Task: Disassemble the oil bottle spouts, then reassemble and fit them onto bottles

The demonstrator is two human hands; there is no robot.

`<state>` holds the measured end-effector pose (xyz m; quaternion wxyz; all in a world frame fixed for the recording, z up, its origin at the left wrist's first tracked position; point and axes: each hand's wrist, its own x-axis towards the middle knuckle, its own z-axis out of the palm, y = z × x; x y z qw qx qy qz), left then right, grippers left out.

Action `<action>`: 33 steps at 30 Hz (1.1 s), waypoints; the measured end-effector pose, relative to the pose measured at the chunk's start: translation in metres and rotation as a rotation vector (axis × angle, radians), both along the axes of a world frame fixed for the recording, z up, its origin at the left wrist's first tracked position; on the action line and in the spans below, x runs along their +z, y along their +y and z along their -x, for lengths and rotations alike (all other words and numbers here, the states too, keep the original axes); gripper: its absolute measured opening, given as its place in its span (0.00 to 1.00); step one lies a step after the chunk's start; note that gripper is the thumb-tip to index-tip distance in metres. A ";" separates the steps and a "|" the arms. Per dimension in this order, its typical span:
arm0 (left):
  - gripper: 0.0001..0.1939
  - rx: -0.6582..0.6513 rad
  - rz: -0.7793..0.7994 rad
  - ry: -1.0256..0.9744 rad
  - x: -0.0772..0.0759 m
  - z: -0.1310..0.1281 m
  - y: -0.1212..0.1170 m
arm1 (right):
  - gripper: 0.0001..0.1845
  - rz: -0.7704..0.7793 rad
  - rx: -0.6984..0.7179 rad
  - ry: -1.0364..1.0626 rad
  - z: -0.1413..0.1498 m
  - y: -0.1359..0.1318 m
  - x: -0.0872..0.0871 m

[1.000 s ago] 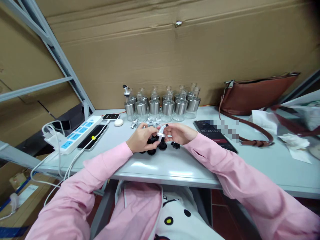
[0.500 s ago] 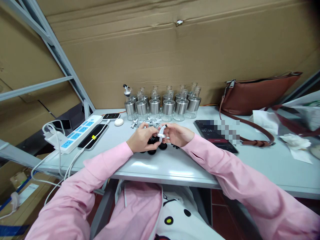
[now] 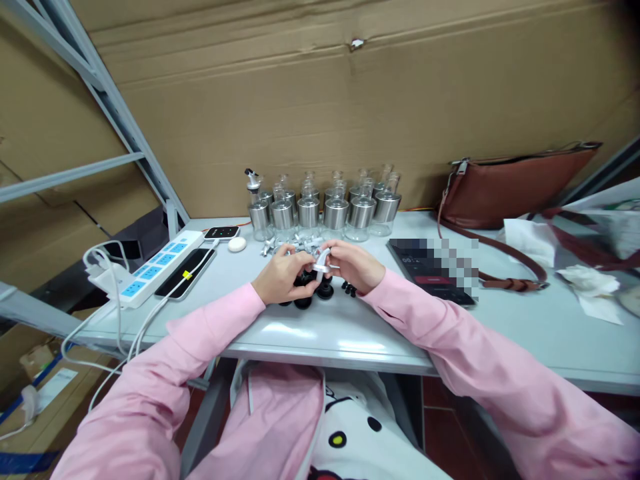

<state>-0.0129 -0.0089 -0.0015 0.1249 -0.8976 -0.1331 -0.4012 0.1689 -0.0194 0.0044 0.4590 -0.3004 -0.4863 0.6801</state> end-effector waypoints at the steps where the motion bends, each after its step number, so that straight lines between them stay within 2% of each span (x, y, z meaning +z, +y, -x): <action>1: 0.11 -0.003 0.001 0.000 0.000 0.000 0.000 | 0.15 -0.031 -0.027 -0.029 0.001 0.000 -0.001; 6: 0.12 -0.018 0.047 0.007 -0.001 0.001 0.000 | 0.15 -0.137 -0.097 -0.106 0.003 0.002 -0.005; 10: 0.15 -0.007 0.199 0.005 -0.003 0.008 0.004 | 0.13 -0.149 -0.171 -0.074 0.001 0.004 -0.001; 14: 0.15 0.081 0.329 0.067 -0.003 0.011 0.008 | 0.12 -0.121 -0.248 -0.060 -0.004 0.006 0.005; 18: 0.16 0.155 0.454 0.140 -0.002 0.008 0.008 | 0.11 -0.087 -0.245 -0.067 -0.007 0.006 0.008; 24: 0.21 0.057 0.564 0.260 -0.003 0.005 0.009 | 0.09 -0.027 -0.230 -0.107 -0.008 0.006 0.008; 33: 0.21 0.078 0.551 0.271 -0.006 0.006 0.012 | 0.06 0.116 -0.267 -0.185 -0.007 0.008 0.007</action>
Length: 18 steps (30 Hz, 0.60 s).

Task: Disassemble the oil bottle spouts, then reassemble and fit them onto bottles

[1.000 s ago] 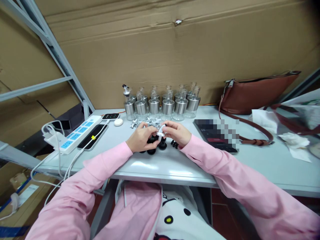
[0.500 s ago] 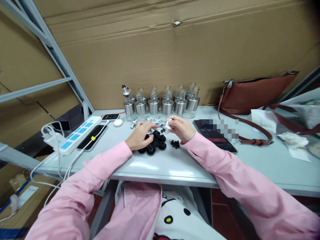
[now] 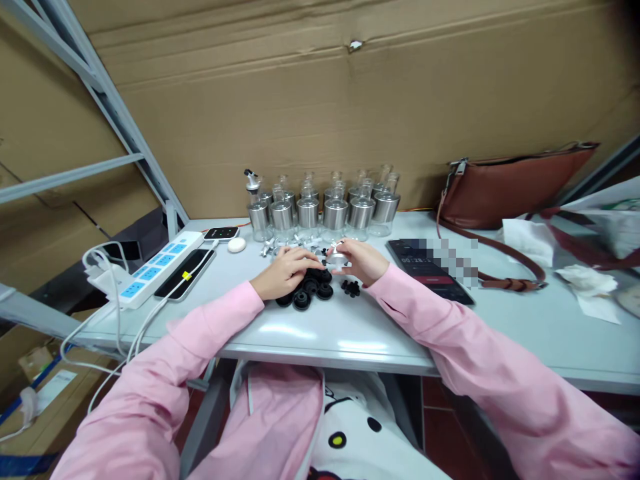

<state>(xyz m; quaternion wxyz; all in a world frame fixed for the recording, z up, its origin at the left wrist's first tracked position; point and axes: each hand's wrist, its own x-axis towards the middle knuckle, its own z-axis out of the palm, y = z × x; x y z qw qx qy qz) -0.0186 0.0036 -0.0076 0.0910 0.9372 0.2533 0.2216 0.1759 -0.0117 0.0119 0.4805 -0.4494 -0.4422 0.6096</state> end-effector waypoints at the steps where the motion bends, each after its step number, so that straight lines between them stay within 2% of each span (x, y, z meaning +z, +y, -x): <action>1: 0.20 0.003 0.000 0.003 0.000 0.000 0.000 | 0.06 0.007 0.001 -0.006 0.000 0.000 0.000; 9: 0.08 0.056 0.022 -0.034 0.003 -0.002 -0.003 | 0.04 -0.019 0.014 -0.035 0.000 0.001 -0.002; 14: 0.06 0.074 0.052 -0.077 0.001 -0.002 -0.002 | 0.04 0.030 0.029 -0.024 0.001 0.001 -0.003; 18: 0.05 0.125 0.031 -0.184 0.001 -0.002 -0.001 | 0.06 0.077 0.060 0.022 0.003 0.000 -0.004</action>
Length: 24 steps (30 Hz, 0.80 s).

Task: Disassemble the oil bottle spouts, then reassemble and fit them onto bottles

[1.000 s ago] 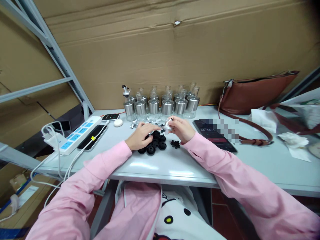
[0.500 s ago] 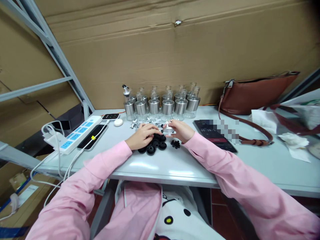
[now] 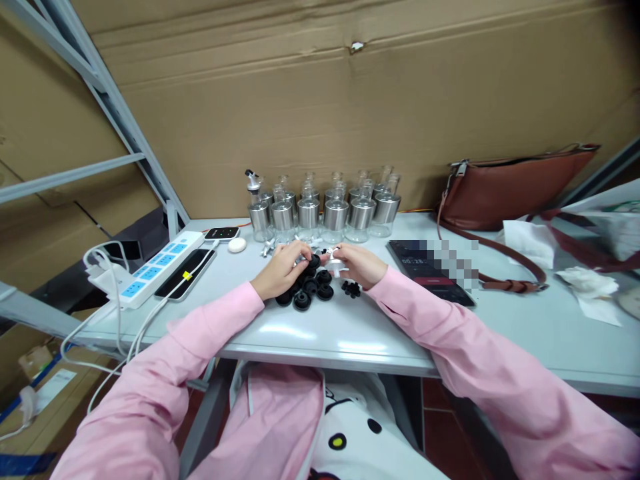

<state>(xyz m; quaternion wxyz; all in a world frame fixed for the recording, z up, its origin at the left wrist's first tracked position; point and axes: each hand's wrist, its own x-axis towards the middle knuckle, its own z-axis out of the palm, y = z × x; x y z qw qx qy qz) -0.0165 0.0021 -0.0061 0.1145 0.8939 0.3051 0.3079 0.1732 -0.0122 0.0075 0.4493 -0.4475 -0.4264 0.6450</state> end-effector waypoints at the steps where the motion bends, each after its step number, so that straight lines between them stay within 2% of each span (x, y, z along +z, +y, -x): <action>1: 0.05 0.020 -0.018 -0.029 0.000 0.000 0.000 | 0.06 0.001 0.006 0.006 0.000 0.000 0.000; 4: 0.04 0.047 -0.072 -0.111 0.001 0.001 0.000 | 0.05 0.012 0.022 0.017 0.001 -0.002 0.000; 9: 0.03 0.007 -0.117 -0.229 0.000 0.001 0.000 | 0.04 0.008 0.073 0.010 0.001 -0.003 0.001; 15: 0.03 0.027 -0.200 -0.240 0.001 0.001 -0.004 | 0.05 0.000 0.156 -0.020 0.002 -0.004 -0.001; 17: 0.02 0.024 -0.238 -0.243 0.001 0.001 -0.005 | 0.05 -0.028 0.145 -0.048 0.002 -0.004 -0.001; 21: 0.02 0.020 -0.332 -0.227 0.001 0.002 -0.006 | 0.05 -0.102 0.027 -0.019 -0.002 -0.001 0.004; 24: 0.02 -0.001 -0.422 -0.162 0.002 0.002 -0.007 | 0.07 -0.107 0.064 0.090 -0.008 -0.001 0.011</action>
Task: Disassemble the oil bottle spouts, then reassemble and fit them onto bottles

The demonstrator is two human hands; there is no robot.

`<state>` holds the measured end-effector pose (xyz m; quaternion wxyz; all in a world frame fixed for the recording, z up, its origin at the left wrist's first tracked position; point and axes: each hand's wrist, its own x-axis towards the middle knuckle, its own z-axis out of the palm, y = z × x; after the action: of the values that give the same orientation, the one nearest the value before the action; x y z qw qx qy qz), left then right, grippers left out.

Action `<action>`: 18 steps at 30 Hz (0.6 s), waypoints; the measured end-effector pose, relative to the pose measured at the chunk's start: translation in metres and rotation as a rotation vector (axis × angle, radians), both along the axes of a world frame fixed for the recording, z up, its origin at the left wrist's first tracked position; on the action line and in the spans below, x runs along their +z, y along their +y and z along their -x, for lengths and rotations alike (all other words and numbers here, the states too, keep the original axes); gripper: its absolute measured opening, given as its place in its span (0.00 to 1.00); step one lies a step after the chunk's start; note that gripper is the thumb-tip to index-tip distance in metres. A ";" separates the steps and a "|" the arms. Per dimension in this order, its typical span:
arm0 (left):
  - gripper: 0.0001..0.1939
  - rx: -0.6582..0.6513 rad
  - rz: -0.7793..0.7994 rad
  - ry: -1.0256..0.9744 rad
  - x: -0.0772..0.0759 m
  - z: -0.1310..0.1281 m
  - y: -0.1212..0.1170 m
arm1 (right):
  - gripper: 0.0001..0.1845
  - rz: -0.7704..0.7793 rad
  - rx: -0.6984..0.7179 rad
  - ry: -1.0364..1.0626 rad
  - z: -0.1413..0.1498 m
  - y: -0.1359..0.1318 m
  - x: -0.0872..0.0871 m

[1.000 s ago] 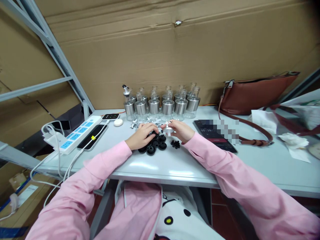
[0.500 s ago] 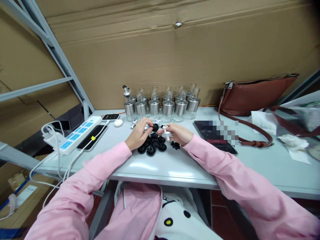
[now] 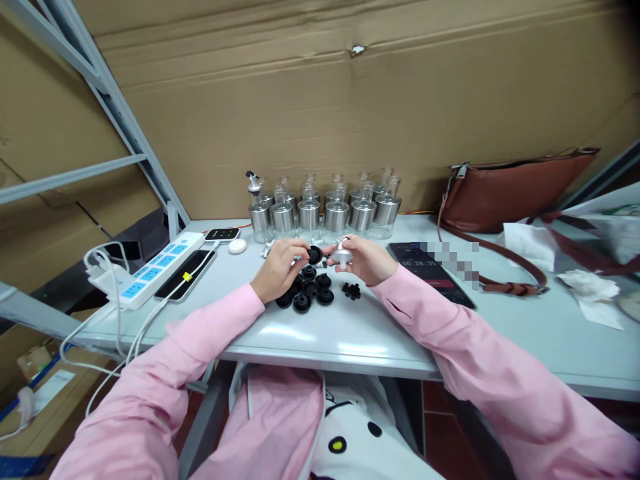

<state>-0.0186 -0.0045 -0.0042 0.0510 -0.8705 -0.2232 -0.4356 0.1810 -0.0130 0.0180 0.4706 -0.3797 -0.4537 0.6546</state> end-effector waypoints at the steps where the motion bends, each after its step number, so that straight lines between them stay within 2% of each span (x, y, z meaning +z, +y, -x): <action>1: 0.03 -0.003 -0.030 0.025 0.000 0.000 0.000 | 0.08 0.011 0.038 0.019 -0.001 0.000 0.002; 5: 0.03 -0.023 -0.109 0.074 0.001 -0.001 0.000 | 0.08 0.051 0.135 0.013 -0.001 -0.004 0.004; 12: 0.05 -0.005 -0.118 0.034 0.003 0.000 -0.001 | 0.10 -0.068 0.051 0.071 0.003 -0.005 0.001; 18: 0.05 0.078 -0.057 -0.004 -0.001 0.000 0.002 | 0.12 -0.137 0.074 0.073 0.001 -0.007 0.000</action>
<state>-0.0189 -0.0023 -0.0047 0.0921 -0.8585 -0.2443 -0.4413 0.1802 -0.0197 0.0184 0.4872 -0.3057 -0.4936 0.6523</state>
